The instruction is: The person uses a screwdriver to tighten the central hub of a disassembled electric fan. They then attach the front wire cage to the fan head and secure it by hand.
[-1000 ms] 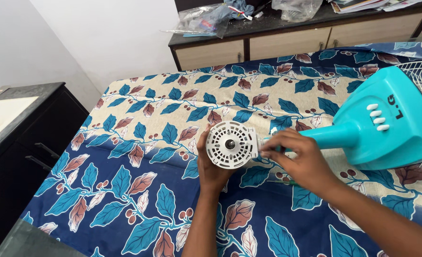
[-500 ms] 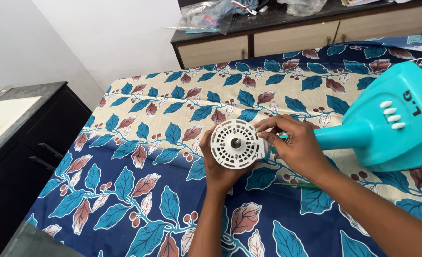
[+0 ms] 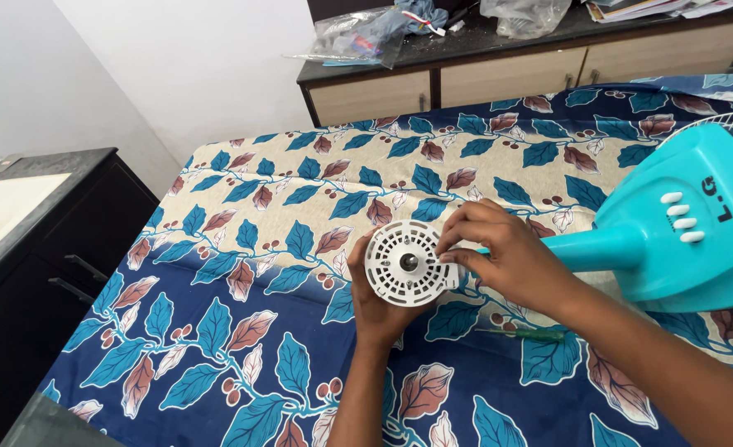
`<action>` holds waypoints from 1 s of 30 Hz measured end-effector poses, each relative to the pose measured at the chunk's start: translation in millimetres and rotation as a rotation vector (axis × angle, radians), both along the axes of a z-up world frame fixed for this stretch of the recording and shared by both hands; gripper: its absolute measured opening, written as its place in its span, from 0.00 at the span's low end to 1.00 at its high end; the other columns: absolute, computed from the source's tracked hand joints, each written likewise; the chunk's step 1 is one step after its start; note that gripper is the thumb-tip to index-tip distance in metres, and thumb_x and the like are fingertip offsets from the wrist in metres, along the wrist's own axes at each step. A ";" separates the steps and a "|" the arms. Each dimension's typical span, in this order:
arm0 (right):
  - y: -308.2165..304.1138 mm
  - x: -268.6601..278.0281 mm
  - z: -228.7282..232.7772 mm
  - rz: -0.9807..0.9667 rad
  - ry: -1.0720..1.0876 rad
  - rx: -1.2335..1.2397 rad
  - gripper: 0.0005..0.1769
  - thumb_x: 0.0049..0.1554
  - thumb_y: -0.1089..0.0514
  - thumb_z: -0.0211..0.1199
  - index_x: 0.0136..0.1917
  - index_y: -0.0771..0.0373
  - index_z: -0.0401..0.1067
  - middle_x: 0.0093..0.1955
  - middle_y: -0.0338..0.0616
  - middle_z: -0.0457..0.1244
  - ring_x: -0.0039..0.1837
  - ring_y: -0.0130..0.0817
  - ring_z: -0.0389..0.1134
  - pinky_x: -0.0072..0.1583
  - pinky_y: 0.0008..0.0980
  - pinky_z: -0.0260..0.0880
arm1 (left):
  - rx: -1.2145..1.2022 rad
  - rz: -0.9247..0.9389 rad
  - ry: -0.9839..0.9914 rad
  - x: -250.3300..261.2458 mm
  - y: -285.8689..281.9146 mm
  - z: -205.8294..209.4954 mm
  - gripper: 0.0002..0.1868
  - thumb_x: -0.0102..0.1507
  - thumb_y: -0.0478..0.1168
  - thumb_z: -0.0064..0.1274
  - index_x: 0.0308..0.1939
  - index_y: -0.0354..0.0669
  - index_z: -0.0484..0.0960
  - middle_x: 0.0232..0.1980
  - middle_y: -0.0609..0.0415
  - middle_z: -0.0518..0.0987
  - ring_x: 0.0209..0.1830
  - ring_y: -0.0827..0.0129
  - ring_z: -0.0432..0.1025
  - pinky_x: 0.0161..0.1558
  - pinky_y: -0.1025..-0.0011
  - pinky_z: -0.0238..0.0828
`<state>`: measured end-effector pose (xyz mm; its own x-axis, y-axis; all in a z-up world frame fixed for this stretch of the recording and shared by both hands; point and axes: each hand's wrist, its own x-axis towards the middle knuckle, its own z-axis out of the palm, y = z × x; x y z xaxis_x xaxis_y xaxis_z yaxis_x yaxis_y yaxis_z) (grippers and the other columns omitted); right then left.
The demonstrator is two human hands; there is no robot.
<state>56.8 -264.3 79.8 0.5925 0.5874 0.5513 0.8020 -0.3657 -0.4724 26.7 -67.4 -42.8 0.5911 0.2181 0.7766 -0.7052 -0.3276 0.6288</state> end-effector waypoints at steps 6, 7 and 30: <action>13.1 0.6 3.9 -0.051 0.035 -0.131 0.08 0.50 0.57 0.69 0.45 0.58 0.82 0.43 0.39 0.67 0.53 0.38 0.66 0.56 0.41 0.65 | -0.055 -0.069 0.027 -0.7 -0.2 0.5 0.63 0.44 0.42 0.80 0.74 0.45 0.52 0.63 0.41 0.77 0.61 0.56 0.79 0.61 0.63 0.82; 14.3 1.6 4.2 -0.051 0.045 -0.133 0.08 0.51 0.57 0.69 0.45 0.58 0.82 0.43 0.39 0.67 0.53 0.38 0.66 0.57 0.41 0.65 | -0.057 -0.072 0.032 -0.9 -0.5 0.8 0.62 0.44 0.42 0.80 0.74 0.44 0.53 0.63 0.41 0.78 0.61 0.56 0.79 0.61 0.63 0.82; 41.5 -4.0 40.1 -0.308 0.143 -0.447 0.07 0.44 0.55 0.74 0.38 0.57 0.83 0.41 0.44 0.72 0.52 0.40 0.72 0.55 0.43 0.71 | -0.021 0.006 0.070 -1.4 -2.8 5.5 0.60 0.45 0.42 0.78 0.73 0.45 0.53 0.60 0.41 0.79 0.58 0.56 0.81 0.58 0.63 0.81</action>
